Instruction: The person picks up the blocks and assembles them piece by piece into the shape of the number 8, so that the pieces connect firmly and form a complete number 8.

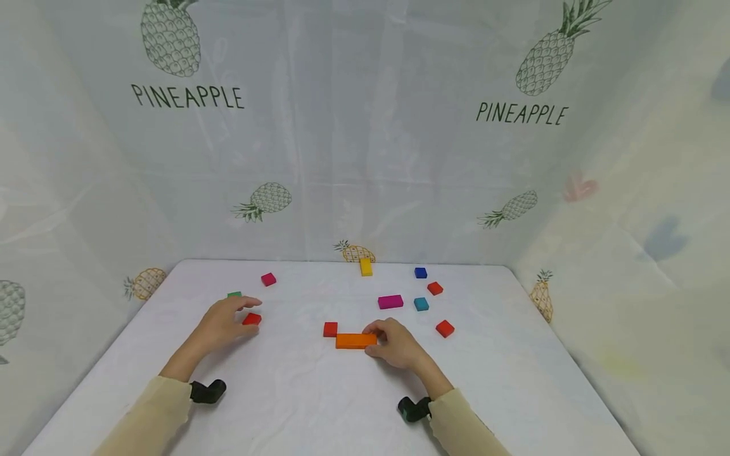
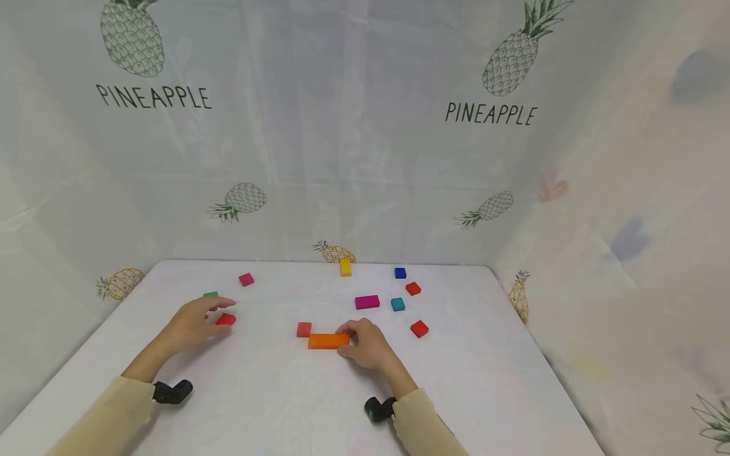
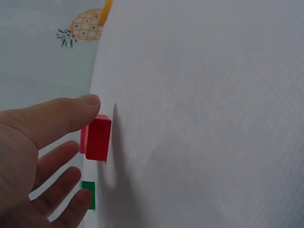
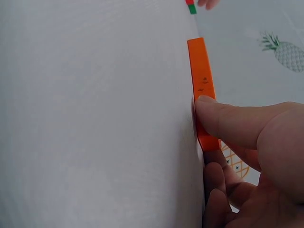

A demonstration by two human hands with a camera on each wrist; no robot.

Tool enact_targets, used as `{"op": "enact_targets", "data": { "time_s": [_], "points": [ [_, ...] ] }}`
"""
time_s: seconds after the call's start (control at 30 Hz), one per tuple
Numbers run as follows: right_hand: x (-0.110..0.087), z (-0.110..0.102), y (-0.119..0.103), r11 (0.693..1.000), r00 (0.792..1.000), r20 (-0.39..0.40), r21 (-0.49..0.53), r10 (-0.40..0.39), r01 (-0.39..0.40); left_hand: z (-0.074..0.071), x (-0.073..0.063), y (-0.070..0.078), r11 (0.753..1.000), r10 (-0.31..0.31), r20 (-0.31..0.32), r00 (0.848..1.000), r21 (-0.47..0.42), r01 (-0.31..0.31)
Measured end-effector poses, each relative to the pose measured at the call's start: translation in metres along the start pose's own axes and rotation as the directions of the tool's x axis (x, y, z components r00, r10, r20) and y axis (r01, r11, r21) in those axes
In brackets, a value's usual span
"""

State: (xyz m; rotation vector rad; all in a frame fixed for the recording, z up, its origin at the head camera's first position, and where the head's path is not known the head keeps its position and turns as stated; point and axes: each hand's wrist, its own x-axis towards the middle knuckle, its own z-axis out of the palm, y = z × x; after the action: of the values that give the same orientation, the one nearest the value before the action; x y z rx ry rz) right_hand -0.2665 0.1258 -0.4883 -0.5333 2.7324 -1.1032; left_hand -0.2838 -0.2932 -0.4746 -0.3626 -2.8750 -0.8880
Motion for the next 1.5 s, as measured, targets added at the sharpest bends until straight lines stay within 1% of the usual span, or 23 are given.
{"op": "enact_targets", "data": {
  "time_s": [0.1,0.27,0.4,0.63,0.8,0.97,1.23,1.33,1.5],
  "points": [
    [0.000,0.001,0.001,1.000,1.000,-0.002,0.000,0.002,-0.002,0.000,0.000,-0.007,1.000,0.016,0.023,1.000,0.009,-0.016],
    [0.000,0.003,0.002,1.000,1.000,-0.005,0.000,0.007,-0.007,-0.002,-0.001,-0.014,0.999,0.052,0.085,0.995,-0.004,-0.052],
    [0.000,0.003,0.002,1.000,1.000,-0.009,-0.002,0.007,-0.007,-0.003,0.000,-0.016,0.998,0.059,0.124,0.991,-0.012,-0.058],
    [-0.001,0.002,0.001,1.000,1.000,-0.008,-0.002,0.004,-0.004,-0.006,0.001,-0.016,0.997,0.082,0.161,0.984,-0.004,-0.082],
    [-0.002,0.001,0.000,1.000,1.000,-0.006,-0.005,0.000,0.000,-0.008,0.000,-0.016,0.997,0.071,0.173,0.982,0.008,-0.074],
    [-0.002,0.000,-0.001,1.000,1.000,-0.008,-0.006,0.001,-0.001,-0.009,0.001,-0.017,0.996,0.081,0.181,0.980,0.021,-0.086],
    [-0.002,0.000,0.000,1.000,1.000,-0.012,-0.003,0.009,-0.009,-0.010,0.001,-0.019,0.998,0.049,0.163,0.985,0.035,-0.056],
    [-0.001,0.001,0.001,1.000,1.000,-0.011,-0.002,0.014,-0.014,-0.009,0.001,-0.020,0.997,0.067,0.158,0.985,0.034,-0.073],
    [0.000,0.001,0.001,1.000,1.000,-0.011,0.002,0.017,-0.017,-0.006,-0.001,-0.020,0.996,0.075,0.142,0.987,0.033,-0.081]
  ]
}}
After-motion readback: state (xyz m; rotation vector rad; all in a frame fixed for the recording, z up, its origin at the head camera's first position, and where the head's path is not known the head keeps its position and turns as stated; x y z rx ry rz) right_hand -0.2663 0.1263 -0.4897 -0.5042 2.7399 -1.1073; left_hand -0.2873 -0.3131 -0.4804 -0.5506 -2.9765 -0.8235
